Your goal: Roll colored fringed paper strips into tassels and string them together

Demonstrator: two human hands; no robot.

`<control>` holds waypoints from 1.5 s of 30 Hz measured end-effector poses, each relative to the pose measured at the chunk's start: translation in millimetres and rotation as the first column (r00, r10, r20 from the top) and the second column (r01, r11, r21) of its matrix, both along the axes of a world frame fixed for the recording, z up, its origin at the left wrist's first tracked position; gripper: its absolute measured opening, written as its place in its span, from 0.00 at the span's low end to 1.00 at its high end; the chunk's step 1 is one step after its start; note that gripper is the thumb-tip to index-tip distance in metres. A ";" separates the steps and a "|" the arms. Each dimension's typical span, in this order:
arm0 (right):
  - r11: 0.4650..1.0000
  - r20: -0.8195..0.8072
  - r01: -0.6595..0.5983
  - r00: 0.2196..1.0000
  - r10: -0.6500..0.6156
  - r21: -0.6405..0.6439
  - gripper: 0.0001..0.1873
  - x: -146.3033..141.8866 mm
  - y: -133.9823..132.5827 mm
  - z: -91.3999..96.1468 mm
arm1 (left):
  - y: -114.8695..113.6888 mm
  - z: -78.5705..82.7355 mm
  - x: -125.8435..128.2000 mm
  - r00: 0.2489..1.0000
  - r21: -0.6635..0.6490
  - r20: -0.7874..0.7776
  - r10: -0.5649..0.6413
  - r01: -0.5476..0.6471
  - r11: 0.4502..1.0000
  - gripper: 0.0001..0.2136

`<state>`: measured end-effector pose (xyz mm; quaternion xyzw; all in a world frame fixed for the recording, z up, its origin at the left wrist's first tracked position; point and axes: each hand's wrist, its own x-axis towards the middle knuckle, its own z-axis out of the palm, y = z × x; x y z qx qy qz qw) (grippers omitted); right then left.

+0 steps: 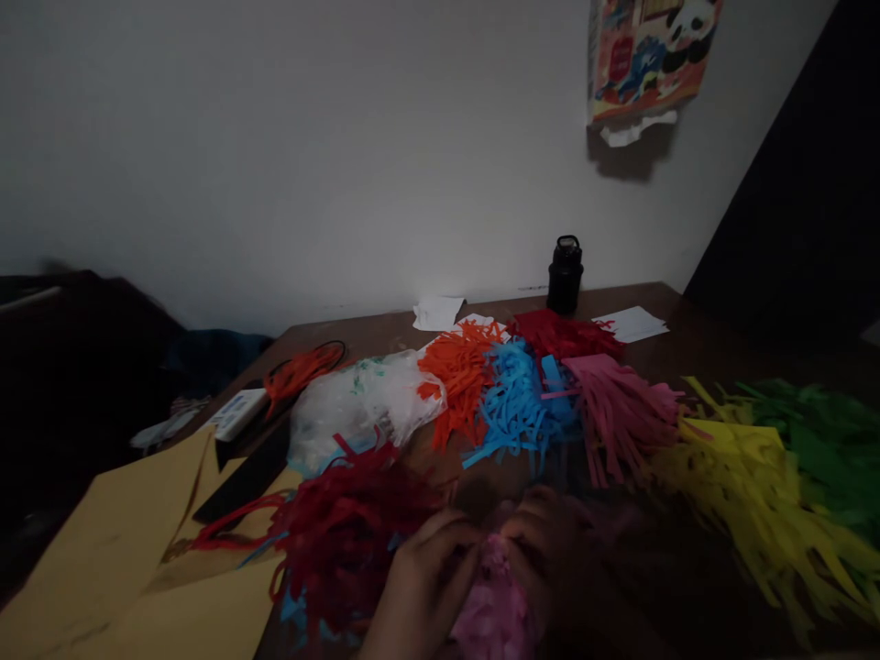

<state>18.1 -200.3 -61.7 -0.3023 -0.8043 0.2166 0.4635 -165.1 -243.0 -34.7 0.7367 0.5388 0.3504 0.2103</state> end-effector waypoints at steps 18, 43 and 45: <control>0.998 0.064 0.037 0.997 -0.040 0.045 0.06 -0.7 -1.3 3.5 | -0.3 -17.7 1.8 0.965 0.281 -0.263 -0.007 0.084 0.956 0.08; 0.991 0.157 0.040 0.986 -0.061 0.129 0.04 2.5 2.0 -2.1 | -0.4 -4.0 -4.8 0.985 0.154 -0.168 -0.037 0.063 0.986 0.08; 0.990 0.186 0.040 0.980 -0.065 0.137 0.07 13.8 1.0 0.6 | -0.9 -2.8 -7.1 0.993 0.130 -0.112 -0.018 0.033 0.991 0.08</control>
